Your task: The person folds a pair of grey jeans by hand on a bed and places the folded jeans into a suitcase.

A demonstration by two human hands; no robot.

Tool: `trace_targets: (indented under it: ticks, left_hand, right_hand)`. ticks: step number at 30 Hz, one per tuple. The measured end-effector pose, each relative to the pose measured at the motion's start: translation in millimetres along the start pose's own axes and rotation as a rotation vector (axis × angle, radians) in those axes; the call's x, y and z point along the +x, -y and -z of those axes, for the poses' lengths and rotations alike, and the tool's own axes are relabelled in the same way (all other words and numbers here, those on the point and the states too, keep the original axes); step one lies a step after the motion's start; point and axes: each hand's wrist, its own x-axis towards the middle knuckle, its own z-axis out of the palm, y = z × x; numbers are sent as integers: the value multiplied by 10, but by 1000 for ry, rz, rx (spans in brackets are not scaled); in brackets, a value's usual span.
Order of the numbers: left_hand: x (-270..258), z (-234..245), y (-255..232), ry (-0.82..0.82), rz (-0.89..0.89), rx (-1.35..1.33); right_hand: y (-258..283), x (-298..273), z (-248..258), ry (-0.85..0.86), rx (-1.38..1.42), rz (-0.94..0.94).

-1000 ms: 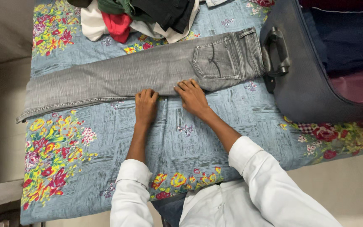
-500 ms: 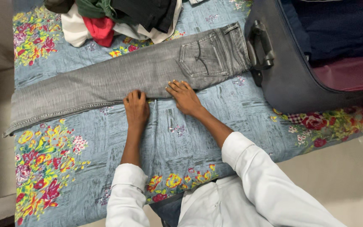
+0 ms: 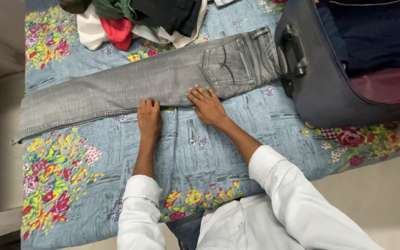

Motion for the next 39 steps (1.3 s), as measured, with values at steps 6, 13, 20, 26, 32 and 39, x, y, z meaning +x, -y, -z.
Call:
trace_targets:
  ticks: [6, 13, 20, 26, 32, 39]
  left_hand:
    - [47, 9, -58, 14, 55, 25]
    - [130, 15, -452, -49, 17, -127]
    - [123, 48, -372, 53, 47, -178]
    - [101, -20, -277, 22, 11, -174]
    - [0, -86, -294, -22, 45, -156]
    - [-56, -189, -252, 46, 123, -102]
  right_hand:
    - [-52, -130, 66, -48, -79, -13]
    - [-17, -75, -97, -31, -164, -59]
    - [-9, -9, -128, -113, -47, -60]
    - [8, 22, -181, -111, -72, -60]
    - [-44, -12, -60, -45, -41, -41]
    - [-161, -6, 54, 18, -66, -34]
